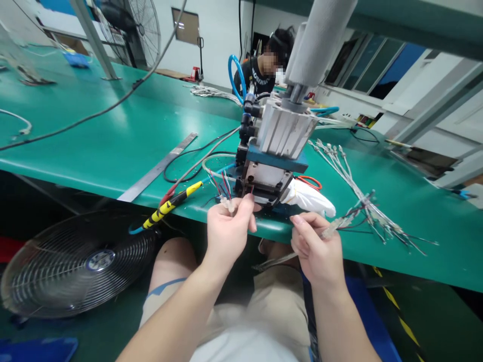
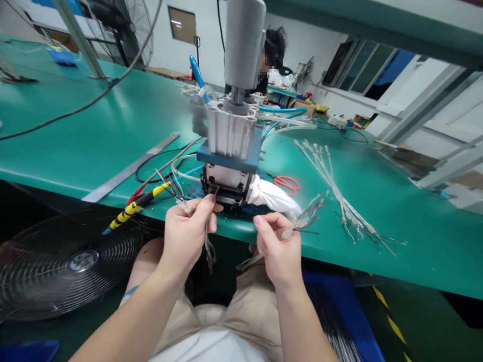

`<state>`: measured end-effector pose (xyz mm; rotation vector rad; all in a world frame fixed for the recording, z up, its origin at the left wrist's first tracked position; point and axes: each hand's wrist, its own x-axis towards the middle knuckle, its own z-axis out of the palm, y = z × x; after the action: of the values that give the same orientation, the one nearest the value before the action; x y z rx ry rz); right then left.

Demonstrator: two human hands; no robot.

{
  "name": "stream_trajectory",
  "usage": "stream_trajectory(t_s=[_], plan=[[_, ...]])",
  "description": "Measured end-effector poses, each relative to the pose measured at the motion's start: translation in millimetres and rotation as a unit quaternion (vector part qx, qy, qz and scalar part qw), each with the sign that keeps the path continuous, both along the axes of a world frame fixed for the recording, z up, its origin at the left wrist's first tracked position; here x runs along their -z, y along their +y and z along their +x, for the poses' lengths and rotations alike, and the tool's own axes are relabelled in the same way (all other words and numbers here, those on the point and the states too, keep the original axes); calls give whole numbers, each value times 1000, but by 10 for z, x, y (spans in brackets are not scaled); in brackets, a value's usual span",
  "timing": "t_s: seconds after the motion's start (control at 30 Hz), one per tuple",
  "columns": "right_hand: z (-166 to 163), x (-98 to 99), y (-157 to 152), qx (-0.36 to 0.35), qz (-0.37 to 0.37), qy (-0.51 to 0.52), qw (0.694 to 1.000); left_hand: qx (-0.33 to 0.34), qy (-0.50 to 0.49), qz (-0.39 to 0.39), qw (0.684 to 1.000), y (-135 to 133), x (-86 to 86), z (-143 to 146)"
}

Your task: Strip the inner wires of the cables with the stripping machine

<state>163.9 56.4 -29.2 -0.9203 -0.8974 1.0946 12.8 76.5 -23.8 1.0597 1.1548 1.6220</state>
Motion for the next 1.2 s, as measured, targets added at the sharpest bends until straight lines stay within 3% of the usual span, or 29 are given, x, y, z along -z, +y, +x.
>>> stream_trajectory(t_s=[0.2, 0.4, 0.53, 0.7, 0.8, 1.0, 1.2], plan=[[-20, 33, -91, -21, 5, -10, 1000, 35, 69, 15, 997, -320, 55, -68], [-234, 14, -311, -128, -8, -63, 990, 72, 146, 70, 984, -639, 174, -157], [-365, -35, -377, -172, -9, 1, 985, 109, 184, 124, 969, -727, 210, -212], [-385, -42, -407, -161, -12, 3, 987, 136, 195, 131, 962, -756, 173, -219], [-371, -64, -431, -161, -11, 4, 987, 155, 159, 84, 971, -775, 199, -210], [-369, -160, -448, -178, -2, 20, 984, 230, -34, -38, 972, -808, 338, -210], [-336, -147, -451, -130, 19, -60, 989, 240, -77, -76, 965, -786, 212, -224]])
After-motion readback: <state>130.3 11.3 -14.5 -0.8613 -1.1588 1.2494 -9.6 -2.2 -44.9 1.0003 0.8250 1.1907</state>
